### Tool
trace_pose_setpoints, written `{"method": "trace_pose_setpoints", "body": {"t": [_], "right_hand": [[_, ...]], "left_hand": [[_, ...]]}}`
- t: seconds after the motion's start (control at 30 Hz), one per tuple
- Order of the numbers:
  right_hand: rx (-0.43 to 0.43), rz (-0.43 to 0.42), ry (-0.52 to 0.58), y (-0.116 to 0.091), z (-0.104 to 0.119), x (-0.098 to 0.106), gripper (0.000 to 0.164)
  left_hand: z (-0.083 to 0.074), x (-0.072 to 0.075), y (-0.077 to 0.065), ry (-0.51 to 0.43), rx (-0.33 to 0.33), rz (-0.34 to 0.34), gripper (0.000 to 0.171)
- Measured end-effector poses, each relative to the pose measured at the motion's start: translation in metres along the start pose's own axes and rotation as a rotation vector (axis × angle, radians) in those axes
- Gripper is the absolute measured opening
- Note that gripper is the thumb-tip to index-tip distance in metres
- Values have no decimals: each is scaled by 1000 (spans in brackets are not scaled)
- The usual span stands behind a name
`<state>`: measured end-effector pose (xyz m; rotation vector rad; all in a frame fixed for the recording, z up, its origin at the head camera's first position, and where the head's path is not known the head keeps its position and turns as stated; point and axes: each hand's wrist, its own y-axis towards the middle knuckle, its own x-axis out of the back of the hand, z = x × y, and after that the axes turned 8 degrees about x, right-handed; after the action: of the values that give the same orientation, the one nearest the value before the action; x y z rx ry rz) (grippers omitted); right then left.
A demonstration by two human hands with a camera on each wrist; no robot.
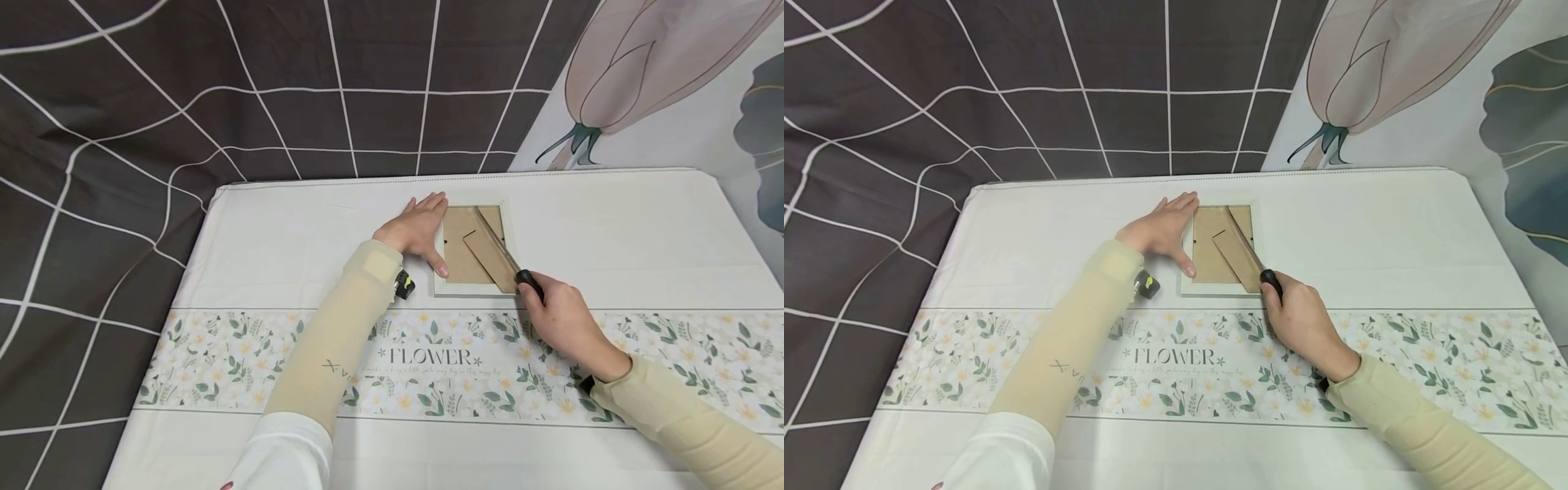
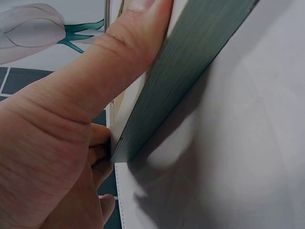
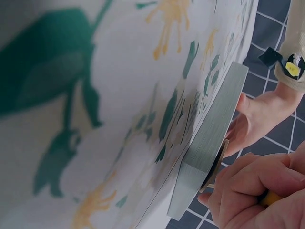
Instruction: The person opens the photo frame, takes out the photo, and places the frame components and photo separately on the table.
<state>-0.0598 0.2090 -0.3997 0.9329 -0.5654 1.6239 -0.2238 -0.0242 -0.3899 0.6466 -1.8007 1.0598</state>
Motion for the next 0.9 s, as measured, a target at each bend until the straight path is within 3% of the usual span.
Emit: {"method": "trace_pose_setpoints", "body": {"t": [0.9], "right_hand": [[-17,21,4,2,2,0,40]], "left_hand": [[-1,1,1,0,1,9,147]]}}
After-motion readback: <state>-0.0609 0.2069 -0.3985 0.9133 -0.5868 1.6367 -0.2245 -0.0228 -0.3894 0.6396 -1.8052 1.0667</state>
